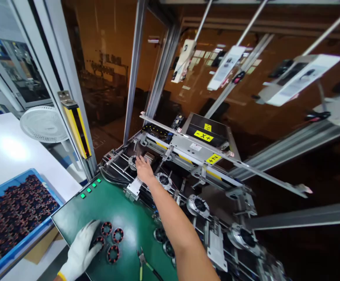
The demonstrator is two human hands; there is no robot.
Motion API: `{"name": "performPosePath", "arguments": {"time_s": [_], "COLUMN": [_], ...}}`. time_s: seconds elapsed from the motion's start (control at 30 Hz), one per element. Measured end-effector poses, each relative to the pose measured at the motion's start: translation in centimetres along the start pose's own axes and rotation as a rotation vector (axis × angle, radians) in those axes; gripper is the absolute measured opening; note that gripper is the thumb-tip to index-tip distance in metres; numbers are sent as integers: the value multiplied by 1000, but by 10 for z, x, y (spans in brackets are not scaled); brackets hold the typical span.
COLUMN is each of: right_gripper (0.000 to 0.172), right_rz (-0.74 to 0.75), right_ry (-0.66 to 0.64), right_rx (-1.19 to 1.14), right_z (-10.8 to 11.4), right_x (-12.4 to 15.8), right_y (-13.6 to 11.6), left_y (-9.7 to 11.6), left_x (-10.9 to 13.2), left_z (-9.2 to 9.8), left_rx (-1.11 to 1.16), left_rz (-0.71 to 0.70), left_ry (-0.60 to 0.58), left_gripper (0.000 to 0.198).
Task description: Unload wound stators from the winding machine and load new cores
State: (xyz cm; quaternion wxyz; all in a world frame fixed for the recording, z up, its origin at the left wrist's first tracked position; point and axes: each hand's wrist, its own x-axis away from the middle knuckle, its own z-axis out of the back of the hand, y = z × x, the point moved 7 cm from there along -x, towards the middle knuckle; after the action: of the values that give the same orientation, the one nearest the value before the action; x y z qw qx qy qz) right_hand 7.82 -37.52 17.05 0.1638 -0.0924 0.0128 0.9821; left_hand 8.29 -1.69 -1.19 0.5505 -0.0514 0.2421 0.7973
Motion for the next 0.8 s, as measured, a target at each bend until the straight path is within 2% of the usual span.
{"name": "performPosePath", "arguments": {"time_s": [0.1,0.17,0.27,0.37,0.5,0.6,0.63,0.7,0.8], "right_gripper": [51,61,70,71,61,58,59,60,59], "right_rz": [3,-12,-86,-283,-714,-1032,-1119,-1254,-1373], "right_ry": [104,205,343,426,467,441,417,363,308], "right_rx": [8,10,12,55,210,324,339,334,288], "right_z": [12,26,41,40,8,-29,-43,-69,-94], "right_x": [23,61,158,295,497,618,647,685,705], "right_y": [0,-1,-4,-2,-6,-27,-35,-47,-51], "left_y": [2,0,-5,-10,-12,-18,-22,-27,-25], "left_x": [-1,-1,-1,-3,-8,-13,-15,-18,-19], "left_z": [4,4,0,-4,-4,-6,-8,-13,-19], "left_rx": [39,71,101,101,82,76,70,43,-2], "left_rz": [8,47,97,115,69,102,140,219,252], "left_ry": [6,-14,-60,-103,-149,-218,-262,-370,-485], "left_gripper": [65,64,63,61,66,78,83,90,95]}}
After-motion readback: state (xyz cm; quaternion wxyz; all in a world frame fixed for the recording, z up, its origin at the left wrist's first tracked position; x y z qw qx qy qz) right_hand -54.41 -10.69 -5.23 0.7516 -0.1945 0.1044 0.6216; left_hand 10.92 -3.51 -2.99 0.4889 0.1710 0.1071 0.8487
